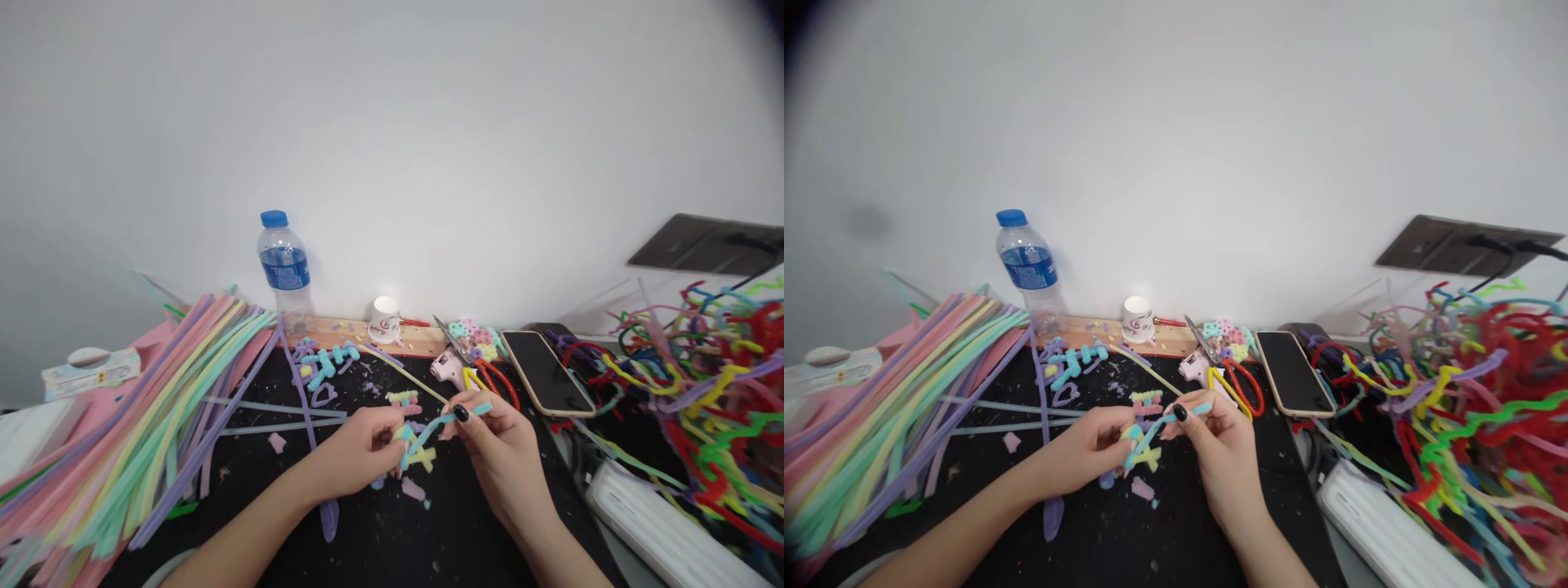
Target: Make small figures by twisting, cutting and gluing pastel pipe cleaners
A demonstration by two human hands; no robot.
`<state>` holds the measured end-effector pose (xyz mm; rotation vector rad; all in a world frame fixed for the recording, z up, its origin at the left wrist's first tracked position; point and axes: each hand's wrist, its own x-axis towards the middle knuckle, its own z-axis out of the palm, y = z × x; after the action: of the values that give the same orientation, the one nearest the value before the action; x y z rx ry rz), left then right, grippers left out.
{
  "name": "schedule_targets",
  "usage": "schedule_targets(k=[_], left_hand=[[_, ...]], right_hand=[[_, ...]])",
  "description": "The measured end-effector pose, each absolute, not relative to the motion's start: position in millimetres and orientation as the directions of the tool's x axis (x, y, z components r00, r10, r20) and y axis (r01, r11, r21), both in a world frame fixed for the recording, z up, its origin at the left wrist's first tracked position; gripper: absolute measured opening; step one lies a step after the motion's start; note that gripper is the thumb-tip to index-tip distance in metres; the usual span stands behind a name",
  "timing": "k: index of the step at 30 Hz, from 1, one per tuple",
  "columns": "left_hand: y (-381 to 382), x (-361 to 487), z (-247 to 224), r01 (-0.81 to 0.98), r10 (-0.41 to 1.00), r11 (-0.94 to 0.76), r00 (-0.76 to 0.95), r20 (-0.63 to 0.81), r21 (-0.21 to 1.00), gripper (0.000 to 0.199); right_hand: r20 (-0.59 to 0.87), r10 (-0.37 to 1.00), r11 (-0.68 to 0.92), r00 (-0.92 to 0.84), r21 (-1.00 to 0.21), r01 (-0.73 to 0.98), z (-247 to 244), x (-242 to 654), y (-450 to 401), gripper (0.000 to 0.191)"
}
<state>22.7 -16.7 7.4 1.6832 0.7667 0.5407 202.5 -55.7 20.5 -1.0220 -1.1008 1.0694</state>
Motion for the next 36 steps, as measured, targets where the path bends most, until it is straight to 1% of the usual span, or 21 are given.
schedule_targets(k=[3,5,7,9,11,13,15,19,20,23,25,29,36], left_hand=[[-16,22,6,0.227,0.745,-0.174,0.666,-0.022,0.958,0.025],[-16,22,5,0.24,0.75,-0.194,0.661,-0.014,0.951,0.024],[-16,22,4,0.243,0.744,-0.196,0.668,-0.017,0.95,0.021],[-17,22,3,0.244,0.733,-0.213,0.68,-0.01,0.946,0.018],[-17,22,2,0.253,0.731,-0.251,0.682,0.011,0.934,0.016],[-17,22,1,0.257,0.736,-0.254,0.677,0.014,0.932,0.017],[-17,22,-1,0.22,0.745,-0.193,0.667,-0.003,0.956,0.017],[-16,24,-2,0.032,0.781,-0.009,0.624,-0.014,0.999,0.008],[-16,24,-1,0.004,0.79,0.009,0.612,-0.009,1.0,0.011],[-17,24,3,0.029,0.795,-0.034,0.606,0.009,0.999,0.026],[-17,22,5,0.094,0.787,-0.1,0.617,0.021,0.991,0.03],[-18,20,6,0.172,0.786,-0.18,0.617,0.037,0.969,0.032],[-19,21,2,0.144,0.774,-0.145,0.632,0.022,0.979,0.03]], right_hand=[[0.166,0.984,0.172,0.062,-0.979,-0.109,23,202,-55,0.011],[0.172,0.985,0.172,-0.008,-0.985,-0.004,24,201,-56,0.007],[0.188,0.98,0.196,-0.07,-0.971,0.136,24,198,-58,0.005],[0.213,0.968,0.24,-0.13,-0.938,0.249,23,195,-60,0.008],[0.241,0.949,0.297,-0.202,-0.898,0.324,21,193,-60,0.009],[0.259,0.934,0.337,-0.245,-0.867,0.366,20,193,-60,0.008],[0.266,0.936,0.338,-0.233,-0.864,0.372,18,193,-60,0.011],[0.257,0.958,0.284,-0.125,-0.896,0.342,15,194,-59,0.014],[0.256,0.961,0.275,-0.103,-0.9,0.337,15,194,-59,0.016],[0.257,0.964,0.263,-0.063,-0.902,0.342,14,193,-59,0.018],[0.25,0.967,0.252,-0.053,-0.899,0.357,14,193,-59,0.017],[0.227,0.972,0.23,-0.052,-0.9,0.371,12,193,-59,0.014],[0.256,0.964,0.265,-0.076,-0.89,0.37,9,195,-59,0.011]])
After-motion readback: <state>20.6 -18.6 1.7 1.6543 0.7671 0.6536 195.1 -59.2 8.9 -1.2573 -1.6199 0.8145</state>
